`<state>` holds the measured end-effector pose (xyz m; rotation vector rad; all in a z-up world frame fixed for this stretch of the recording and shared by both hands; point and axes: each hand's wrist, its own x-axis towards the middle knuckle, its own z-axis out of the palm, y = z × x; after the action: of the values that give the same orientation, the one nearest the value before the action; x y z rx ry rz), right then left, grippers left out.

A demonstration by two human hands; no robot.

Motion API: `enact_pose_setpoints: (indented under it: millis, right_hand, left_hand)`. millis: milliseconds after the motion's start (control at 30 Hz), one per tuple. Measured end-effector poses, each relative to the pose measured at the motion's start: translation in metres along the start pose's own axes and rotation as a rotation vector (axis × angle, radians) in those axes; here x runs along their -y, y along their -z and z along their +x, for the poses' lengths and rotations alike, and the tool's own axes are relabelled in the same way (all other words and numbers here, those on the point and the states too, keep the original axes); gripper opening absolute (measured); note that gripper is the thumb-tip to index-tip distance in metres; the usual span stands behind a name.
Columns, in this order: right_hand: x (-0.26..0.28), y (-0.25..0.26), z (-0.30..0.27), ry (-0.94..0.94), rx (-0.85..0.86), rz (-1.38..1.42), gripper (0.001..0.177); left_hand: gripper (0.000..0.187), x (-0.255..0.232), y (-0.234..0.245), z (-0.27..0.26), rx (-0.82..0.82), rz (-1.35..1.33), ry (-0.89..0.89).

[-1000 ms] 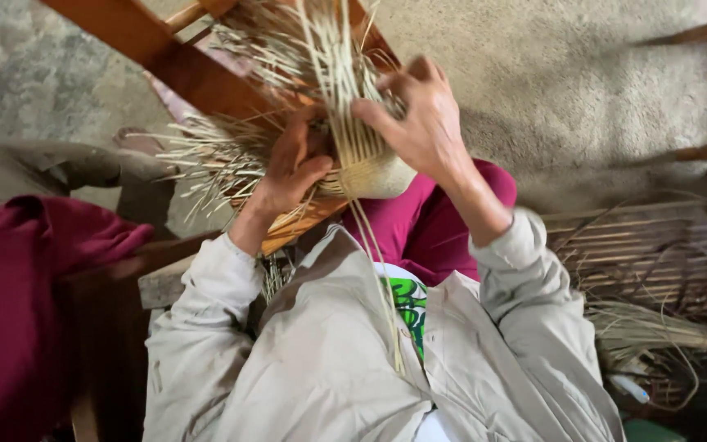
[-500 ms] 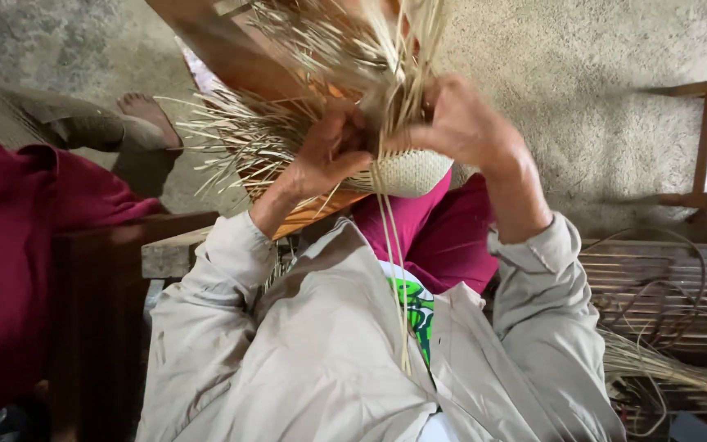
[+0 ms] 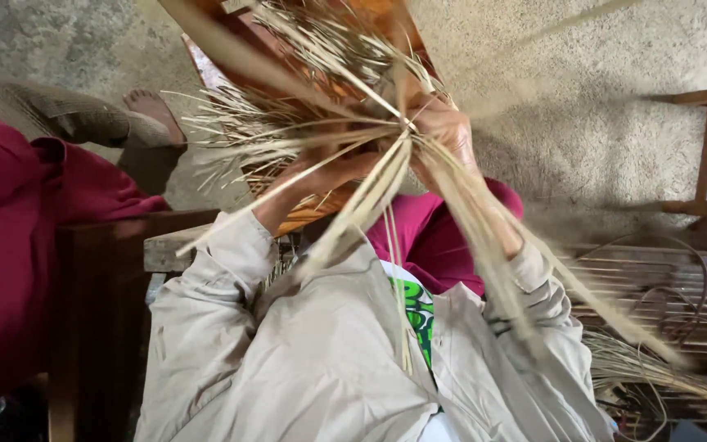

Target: Weaving dried straw strands to create a handcrafted basket

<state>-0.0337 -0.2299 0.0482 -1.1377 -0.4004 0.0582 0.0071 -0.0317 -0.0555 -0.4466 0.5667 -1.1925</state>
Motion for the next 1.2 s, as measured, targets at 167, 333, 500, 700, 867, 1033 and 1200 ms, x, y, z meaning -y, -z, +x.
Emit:
enact_pose_setpoints:
  millis: [167,333,500,700,867,1033,1200]
  right_hand:
    - [0.009,-0.008,-0.013,0.179,-0.09,-0.927,0.012]
    - [0.023,-0.023,-0.028,0.373,0.029,-1.187,0.023]
    - [0.033,-0.031,-0.016,0.37,0.051,-1.135,0.055]
    - [0.025,-0.025,-0.006,0.306,-0.069,-1.111,0.03]
    - [-0.047,0.065,-0.064,0.197,0.067,-1.285,0.026]
    - [0.024,-0.021,-0.036,0.155,-0.055,-1.088,0.031]
    - [0.0,0.01,-0.016,0.204,-0.03,-1.086,0.039]
  left_hand:
    - [0.054,0.032,-0.028,0.026,0.295,0.35,0.328]
    - [0.049,0.025,-0.026,-0.002,0.191,1.401,-0.607]
    - [0.052,0.019,-0.033,-0.005,-0.015,2.034,-0.909]
    - [0.02,-0.042,0.0,0.045,-0.812,1.149,-0.859]
    - [0.045,-0.014,-0.016,0.02,-0.307,1.522,-0.867]
    - [0.055,0.05,-0.051,0.007,-0.032,1.581,-0.813]
    - [0.04,0.058,-0.057,0.01,-0.23,1.054,-0.664]
